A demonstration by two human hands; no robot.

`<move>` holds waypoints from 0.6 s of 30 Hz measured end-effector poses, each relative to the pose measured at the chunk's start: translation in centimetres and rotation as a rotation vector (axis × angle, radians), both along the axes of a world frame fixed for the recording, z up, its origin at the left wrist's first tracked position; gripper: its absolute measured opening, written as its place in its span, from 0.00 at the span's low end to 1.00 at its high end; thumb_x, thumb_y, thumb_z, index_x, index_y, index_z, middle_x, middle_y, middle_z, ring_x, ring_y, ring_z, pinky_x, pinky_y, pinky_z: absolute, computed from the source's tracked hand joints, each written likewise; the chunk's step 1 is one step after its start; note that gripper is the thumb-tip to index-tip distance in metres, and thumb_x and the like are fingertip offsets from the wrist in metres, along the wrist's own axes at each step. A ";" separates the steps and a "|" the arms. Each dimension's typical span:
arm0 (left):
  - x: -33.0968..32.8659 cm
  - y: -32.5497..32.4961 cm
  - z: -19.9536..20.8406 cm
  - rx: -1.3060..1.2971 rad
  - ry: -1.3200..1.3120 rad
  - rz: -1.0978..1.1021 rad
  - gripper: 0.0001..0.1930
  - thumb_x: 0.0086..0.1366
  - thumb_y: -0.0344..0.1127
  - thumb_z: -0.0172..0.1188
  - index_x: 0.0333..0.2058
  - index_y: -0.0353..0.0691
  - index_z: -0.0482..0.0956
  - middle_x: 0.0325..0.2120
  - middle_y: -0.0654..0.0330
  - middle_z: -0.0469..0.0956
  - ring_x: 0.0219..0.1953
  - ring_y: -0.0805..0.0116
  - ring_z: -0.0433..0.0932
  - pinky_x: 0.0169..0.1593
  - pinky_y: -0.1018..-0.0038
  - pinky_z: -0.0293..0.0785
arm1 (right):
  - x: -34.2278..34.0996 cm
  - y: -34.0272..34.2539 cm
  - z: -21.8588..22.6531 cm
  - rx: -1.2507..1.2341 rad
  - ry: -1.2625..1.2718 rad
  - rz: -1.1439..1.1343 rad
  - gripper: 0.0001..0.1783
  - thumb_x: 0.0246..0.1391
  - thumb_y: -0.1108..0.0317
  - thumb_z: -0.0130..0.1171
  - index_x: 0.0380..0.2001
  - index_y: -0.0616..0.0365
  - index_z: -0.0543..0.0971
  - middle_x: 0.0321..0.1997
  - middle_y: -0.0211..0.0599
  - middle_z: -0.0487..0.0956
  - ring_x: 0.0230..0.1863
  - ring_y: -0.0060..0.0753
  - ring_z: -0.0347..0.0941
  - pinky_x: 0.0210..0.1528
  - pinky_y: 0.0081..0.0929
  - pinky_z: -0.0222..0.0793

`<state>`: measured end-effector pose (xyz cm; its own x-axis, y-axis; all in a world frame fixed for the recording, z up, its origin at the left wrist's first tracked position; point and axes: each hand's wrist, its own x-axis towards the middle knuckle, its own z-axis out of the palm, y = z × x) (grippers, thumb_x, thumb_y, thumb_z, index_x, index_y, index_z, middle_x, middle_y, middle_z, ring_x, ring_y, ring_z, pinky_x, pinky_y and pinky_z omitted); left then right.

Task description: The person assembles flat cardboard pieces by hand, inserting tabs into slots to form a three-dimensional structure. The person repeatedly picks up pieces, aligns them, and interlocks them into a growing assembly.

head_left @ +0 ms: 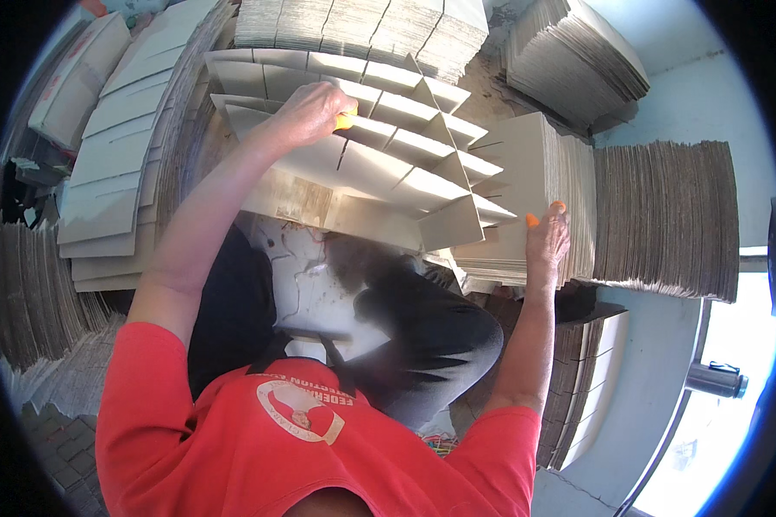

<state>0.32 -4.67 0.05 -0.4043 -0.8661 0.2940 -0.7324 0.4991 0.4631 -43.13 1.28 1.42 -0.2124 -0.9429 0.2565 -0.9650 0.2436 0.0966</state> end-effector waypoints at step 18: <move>-1.7 6.2 1.9 -0.283 0.174 -0.029 0.19 0.55 0.38 0.69 0.43 0.36 0.80 0.39 0.55 0.82 0.40 0.56 0.78 0.46 0.63 0.76 | -2.0 -0.8 7.6 -0.752 -0.102 0.311 0.15 0.51 0.74 0.67 0.43 0.61 0.78 0.31 0.41 0.83 0.33 0.34 0.80 0.35 0.29 0.79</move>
<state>-1.43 1.56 1.94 -0.3499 -0.7292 0.5880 -0.6384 0.6450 0.4200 -45.15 0.44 9.07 -0.0261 -0.5459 0.8375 -0.9943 -0.0721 -0.0780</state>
